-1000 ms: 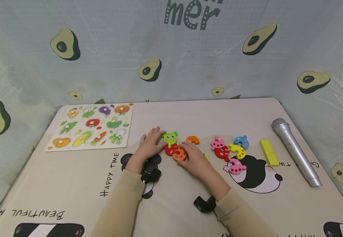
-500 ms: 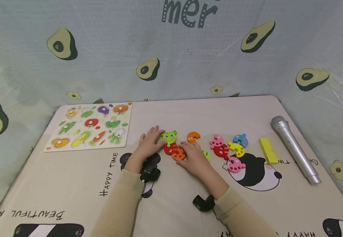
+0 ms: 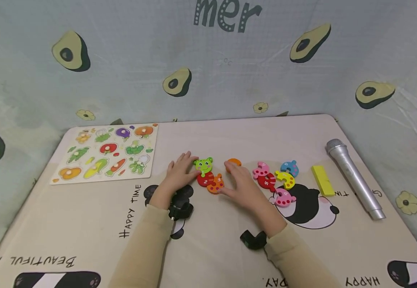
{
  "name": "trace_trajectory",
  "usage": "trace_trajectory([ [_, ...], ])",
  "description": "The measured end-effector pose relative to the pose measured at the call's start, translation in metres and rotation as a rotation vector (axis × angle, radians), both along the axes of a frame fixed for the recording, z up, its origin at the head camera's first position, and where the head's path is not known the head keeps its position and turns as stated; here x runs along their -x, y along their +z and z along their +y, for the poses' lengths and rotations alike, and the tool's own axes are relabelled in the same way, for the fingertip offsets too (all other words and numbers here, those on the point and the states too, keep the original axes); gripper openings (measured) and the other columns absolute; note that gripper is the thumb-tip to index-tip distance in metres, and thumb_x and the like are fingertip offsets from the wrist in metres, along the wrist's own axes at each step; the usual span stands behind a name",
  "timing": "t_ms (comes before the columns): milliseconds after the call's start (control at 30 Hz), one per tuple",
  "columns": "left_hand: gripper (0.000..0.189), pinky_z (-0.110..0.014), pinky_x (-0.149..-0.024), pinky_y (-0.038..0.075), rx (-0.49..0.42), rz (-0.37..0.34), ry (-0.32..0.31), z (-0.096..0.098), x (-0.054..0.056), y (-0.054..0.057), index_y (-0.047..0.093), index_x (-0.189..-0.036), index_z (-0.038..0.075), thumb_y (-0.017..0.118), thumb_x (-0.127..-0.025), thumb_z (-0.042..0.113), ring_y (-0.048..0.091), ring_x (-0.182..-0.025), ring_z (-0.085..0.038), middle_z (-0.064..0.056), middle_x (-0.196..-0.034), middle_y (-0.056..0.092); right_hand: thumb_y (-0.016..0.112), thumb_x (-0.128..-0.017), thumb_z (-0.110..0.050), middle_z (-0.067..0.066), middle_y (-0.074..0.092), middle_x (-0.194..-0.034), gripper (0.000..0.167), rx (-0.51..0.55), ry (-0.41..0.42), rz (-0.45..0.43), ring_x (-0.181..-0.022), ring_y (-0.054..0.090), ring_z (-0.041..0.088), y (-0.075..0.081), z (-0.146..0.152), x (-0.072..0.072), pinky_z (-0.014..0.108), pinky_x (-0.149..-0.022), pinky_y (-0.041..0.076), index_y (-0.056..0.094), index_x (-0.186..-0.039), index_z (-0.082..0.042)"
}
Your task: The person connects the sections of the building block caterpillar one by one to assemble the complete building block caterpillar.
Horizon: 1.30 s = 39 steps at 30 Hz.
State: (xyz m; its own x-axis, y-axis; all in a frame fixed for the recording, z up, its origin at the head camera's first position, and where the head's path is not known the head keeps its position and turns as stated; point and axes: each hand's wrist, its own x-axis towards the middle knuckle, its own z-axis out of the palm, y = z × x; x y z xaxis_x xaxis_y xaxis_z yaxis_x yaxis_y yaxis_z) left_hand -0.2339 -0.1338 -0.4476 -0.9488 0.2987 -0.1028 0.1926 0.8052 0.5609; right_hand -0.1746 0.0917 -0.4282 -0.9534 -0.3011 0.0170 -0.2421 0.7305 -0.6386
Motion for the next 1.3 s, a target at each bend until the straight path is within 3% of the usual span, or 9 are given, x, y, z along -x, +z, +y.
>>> trace_trajectory([
  [200, 0.052, -0.057, -0.109, 0.001, 0.005, -0.019, -0.003, 0.001, 0.001, -0.001, 0.042, -0.135, 0.019, 0.053, -0.088, 0.039, 0.009, -0.141, -0.028, -0.011, -0.152, 0.019, 0.069, -0.079, -0.031, 0.008, 0.036, -0.144, 0.073, 0.014, 0.034, -0.038, -0.133, 0.03, 0.03, 0.007, 0.04, -0.007, 0.053, -0.101, 0.034, 0.034, -0.139, -0.012],
  [433, 0.051, -0.058, -0.109, 0.002, 0.011, -0.014, -0.009, 0.003, 0.002, 0.0, 0.043, -0.134, 0.018, 0.054, -0.088, 0.038, 0.01, -0.141, -0.028, -0.011, -0.151, 0.019, 0.071, -0.076, -0.032, 0.013, 0.039, -0.141, 0.072, -0.062, 0.105, -0.02, -0.131, 0.031, 0.034, -0.001, 0.068, -0.019, 0.054, -0.103, 0.031, 0.039, -0.136, -0.007],
  [900, 0.051, -0.058, -0.109, 0.002, 0.01, -0.012, 0.0, 0.0, 0.001, -0.001, 0.042, -0.134, 0.017, 0.054, -0.088, 0.038, 0.009, -0.141, -0.028, -0.011, -0.152, 0.019, 0.07, -0.078, -0.03, 0.011, 0.038, -0.142, 0.07, 0.003, 0.089, -0.065, -0.131, 0.034, 0.031, -0.001, 0.077, -0.03, 0.05, -0.101, 0.035, 0.038, -0.137, -0.009],
  [1200, 0.052, -0.057, -0.109, 0.002, 0.0, -0.012, -0.001, -0.002, 0.002, -0.002, 0.041, -0.135, 0.018, 0.053, -0.089, 0.038, 0.009, -0.141, -0.027, -0.01, -0.152, 0.018, 0.067, -0.081, -0.032, 0.015, 0.045, -0.131, 0.07, 0.033, 0.014, -0.116, -0.104, 0.051, 0.027, 0.006, 0.101, -0.029, 0.04, -0.083, 0.05, 0.034, -0.138, -0.01],
  [1300, 0.053, -0.057, -0.109, 0.001, 0.0, -0.014, 0.0, -0.003, 0.002, -0.002, 0.04, -0.136, 0.018, 0.053, -0.089, 0.039, 0.008, -0.141, -0.027, -0.01, -0.152, 0.017, 0.067, -0.081, -0.032, 0.016, 0.047, -0.129, 0.07, 0.03, -0.016, -0.112, -0.107, 0.05, 0.032, 0.008, 0.112, -0.03, 0.046, -0.084, 0.05, 0.032, -0.139, -0.011],
])
